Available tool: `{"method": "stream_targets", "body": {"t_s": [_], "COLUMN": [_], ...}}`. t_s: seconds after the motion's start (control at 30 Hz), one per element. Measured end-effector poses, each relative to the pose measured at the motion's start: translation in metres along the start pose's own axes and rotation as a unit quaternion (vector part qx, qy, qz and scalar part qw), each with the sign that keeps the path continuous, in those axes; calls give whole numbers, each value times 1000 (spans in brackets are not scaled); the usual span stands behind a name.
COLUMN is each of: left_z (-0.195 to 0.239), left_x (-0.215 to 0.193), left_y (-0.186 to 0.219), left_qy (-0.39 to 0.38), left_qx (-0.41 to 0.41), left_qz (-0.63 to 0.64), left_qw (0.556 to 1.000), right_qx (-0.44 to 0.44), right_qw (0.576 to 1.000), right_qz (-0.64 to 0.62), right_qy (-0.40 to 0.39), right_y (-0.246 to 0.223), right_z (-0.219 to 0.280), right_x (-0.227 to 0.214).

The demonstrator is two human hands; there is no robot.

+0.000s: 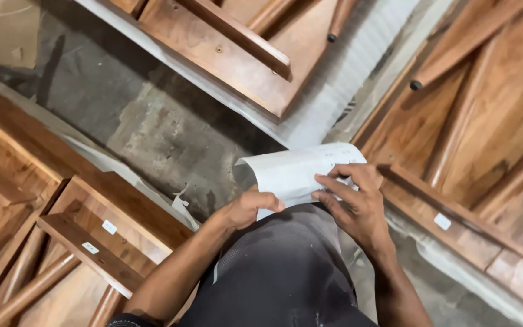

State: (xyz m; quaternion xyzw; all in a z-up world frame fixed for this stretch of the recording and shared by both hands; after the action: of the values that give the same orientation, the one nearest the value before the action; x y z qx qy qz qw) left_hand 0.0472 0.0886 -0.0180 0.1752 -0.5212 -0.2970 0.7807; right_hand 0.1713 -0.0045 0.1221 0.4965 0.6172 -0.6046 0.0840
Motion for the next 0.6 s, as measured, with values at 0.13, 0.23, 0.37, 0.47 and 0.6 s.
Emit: {"method": "stream_targets", "body": {"t_s": [0.13,0.23,0.37,0.47,0.6], "left_z": [4,12,6,4,22], "left_x": [-24,-37,-75,-93,-142], "left_y": [-1,3,6,30,102], "left_qy": [39,52,53,35,37], "left_qx": [-14,-20,-35,-88,-127], "left_qz": [-113,-107,-5,66,17], "left_qw": [993,993,998,993,991], "right_qx": [9,13,4,23,32], "right_qw": [996,991,989,991,975], "right_qz": [-84,-125,-144,-129,-221], "right_qy": [-35,-45,-17,-6,9], "right_y": [13,11,9,4,2], "right_z": [-20,-30,-51,-69,-92], "right_x": [16,29,42,59,92]}}
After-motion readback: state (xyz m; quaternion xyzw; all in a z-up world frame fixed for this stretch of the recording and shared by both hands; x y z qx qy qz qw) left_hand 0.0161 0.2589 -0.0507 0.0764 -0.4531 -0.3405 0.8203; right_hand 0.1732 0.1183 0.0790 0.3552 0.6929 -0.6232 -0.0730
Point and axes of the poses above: each hand's wrist, its own z-axis away from the middle knuckle, its own x-axis out of the palm, y = z × x, the point moved 10 cm from there along -z, towards the middle knuckle, and after that the axes turned 2 degrees about -z, right-handed, at the moved point
